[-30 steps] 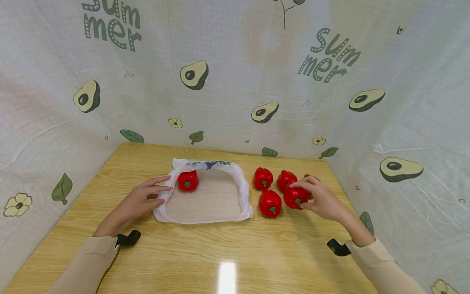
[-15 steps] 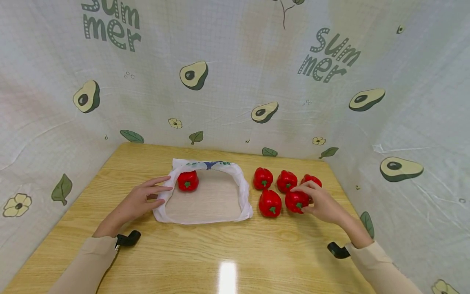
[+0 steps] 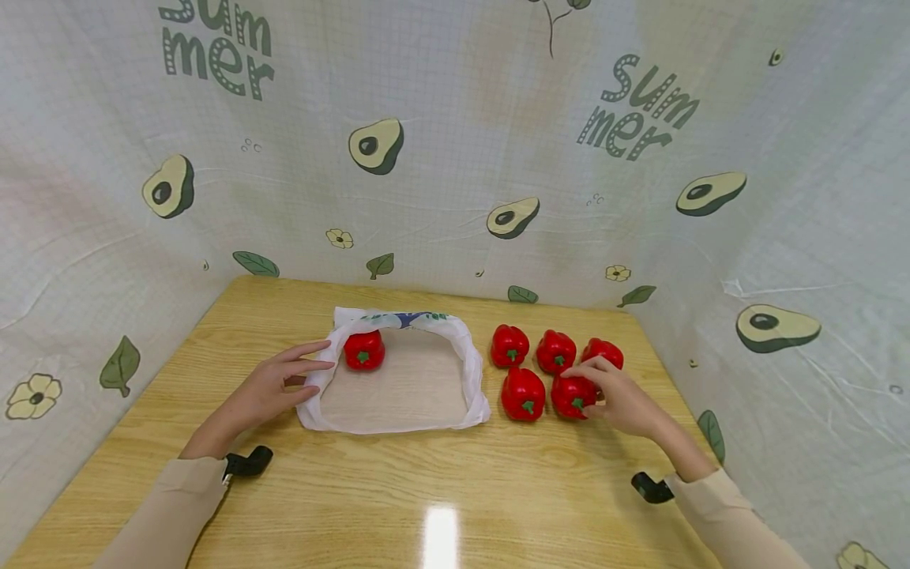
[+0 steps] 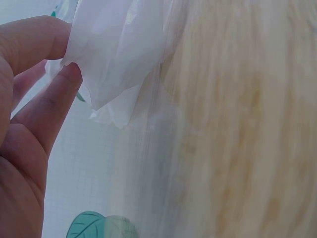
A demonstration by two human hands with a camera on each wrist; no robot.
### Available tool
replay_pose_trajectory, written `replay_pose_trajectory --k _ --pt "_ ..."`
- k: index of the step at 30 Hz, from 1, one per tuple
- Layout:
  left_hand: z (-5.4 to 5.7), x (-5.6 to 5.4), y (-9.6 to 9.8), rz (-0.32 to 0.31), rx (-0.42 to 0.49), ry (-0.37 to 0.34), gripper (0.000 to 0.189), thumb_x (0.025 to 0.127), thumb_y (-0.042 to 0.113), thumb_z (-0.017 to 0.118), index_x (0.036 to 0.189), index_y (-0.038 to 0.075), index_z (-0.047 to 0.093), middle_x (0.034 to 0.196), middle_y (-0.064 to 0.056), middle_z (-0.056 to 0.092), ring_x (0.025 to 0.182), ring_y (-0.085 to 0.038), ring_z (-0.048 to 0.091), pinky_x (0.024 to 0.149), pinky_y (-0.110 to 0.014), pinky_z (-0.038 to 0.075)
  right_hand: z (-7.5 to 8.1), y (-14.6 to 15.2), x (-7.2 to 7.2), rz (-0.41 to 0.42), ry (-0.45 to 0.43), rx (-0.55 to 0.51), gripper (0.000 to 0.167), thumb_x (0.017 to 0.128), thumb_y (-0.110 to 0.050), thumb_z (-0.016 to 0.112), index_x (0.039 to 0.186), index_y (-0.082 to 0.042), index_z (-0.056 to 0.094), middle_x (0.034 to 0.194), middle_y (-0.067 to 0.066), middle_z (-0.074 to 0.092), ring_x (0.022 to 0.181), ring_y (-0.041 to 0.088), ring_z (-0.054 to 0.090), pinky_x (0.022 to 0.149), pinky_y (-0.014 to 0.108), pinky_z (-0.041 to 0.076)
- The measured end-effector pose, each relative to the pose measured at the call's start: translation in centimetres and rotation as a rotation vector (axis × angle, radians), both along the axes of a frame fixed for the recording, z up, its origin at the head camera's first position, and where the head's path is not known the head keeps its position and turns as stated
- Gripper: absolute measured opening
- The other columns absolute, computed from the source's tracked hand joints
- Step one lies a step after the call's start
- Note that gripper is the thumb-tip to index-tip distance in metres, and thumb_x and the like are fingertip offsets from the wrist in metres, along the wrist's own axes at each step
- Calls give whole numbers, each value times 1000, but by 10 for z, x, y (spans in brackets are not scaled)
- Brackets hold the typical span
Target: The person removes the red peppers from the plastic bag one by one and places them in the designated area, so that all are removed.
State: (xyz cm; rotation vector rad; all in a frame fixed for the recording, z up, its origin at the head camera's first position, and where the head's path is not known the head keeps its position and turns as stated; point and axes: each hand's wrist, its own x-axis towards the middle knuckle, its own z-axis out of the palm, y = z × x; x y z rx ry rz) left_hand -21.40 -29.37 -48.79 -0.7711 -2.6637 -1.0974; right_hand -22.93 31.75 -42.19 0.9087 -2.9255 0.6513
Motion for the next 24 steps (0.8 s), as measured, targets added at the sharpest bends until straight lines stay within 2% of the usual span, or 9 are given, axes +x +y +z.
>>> replay_pose_trajectory --k 5,17,24 --pt "0 0 0 5 3 -12 49 88 -3 83 135 7 73 161 -12 51 131 -29 59 93 -22 60 -4 1 -1 -1 -5 4 64 79 13 86 136 -9 68 127 12 57 93 19 60 78 36 64" --pt "-1 0 0 11 -9 -14 50 89 -2 83 136 10 73 161 -11 50 131 -33 60 93 -26 62 -12 4 -3 -11 -26 -3 66 81 12 86 138 -13 66 130 12 55 93 20 60 78 40 64" --pt "-1 -1 0 12 -16 -27 50 90 -1 83 137 11 73 162 -10 49 133 -32 59 94 -24 60 -14 5 -4 -10 -46 3 67 82 11 85 141 -13 62 133 12 54 91 19 59 76 37 63"
